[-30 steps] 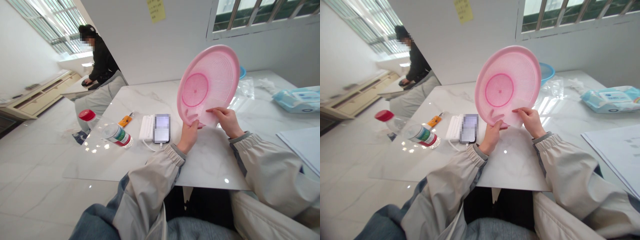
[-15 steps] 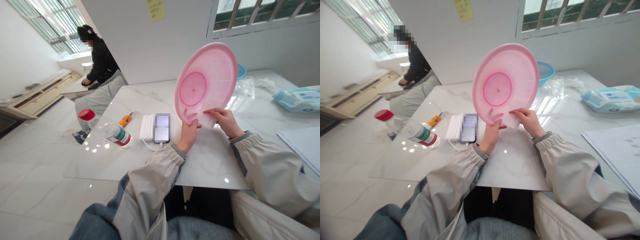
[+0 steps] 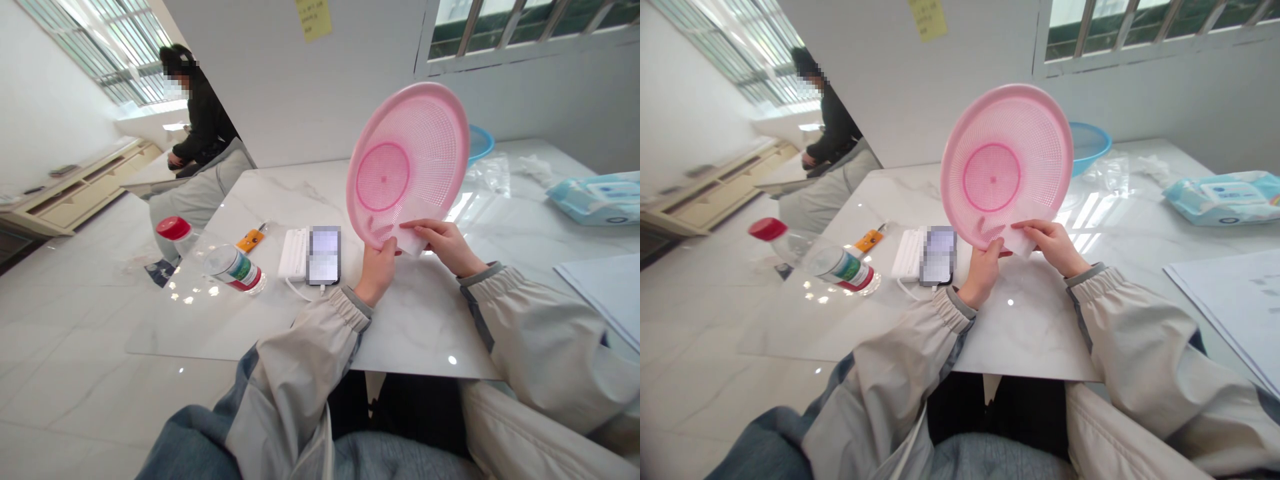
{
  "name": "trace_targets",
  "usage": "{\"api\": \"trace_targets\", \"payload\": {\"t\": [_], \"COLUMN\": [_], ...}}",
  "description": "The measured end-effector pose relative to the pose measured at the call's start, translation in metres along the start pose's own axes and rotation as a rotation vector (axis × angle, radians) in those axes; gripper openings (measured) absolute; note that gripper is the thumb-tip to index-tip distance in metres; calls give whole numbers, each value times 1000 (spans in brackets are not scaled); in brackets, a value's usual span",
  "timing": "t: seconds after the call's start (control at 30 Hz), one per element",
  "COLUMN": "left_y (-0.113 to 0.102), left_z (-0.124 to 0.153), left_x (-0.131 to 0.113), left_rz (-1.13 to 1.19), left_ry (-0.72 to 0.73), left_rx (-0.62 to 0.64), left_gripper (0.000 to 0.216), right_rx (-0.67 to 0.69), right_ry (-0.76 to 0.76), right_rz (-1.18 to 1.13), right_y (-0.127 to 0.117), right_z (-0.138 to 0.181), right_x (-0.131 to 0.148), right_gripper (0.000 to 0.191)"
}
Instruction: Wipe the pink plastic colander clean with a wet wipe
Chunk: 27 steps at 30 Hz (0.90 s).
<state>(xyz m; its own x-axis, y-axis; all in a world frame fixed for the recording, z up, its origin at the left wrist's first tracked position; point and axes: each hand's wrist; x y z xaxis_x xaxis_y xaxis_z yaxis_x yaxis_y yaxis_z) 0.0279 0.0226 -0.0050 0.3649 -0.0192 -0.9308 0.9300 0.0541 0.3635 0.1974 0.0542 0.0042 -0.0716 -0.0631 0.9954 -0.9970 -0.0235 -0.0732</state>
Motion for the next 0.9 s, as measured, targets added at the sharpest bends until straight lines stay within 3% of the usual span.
{"api": "trace_targets", "payload": {"t": [0.33, 0.6, 0.9], "left_y": [-1, -2, 4], "left_z": [1, -1, 2], "left_x": [-3, 3, -3], "left_rz": [-24, -18, 69], "left_ry": [120, 88, 78], "left_rx": [7, 23, 65], "left_gripper": [33, 33, 51], "right_rx": [68, 182, 257], "right_ry": [-15, -53, -28], "right_rz": [35, 70, 40], "right_y": [2, 3, 4], "right_z": [3, 8, 8], "right_x": [1, 1, -4], "right_gripper": [34, 36, 53]}}
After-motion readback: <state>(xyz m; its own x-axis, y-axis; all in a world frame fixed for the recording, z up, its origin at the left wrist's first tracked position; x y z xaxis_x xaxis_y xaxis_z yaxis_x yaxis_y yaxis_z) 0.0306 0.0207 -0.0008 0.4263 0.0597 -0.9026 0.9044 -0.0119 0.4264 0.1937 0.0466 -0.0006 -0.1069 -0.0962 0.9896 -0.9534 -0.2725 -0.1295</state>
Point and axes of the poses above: each hand's wrist, its own z-axis away from the middle knuckle, its own y-axis out of the palm, x = y × z, and after that the axes turned 1 degree about -x, right-handed
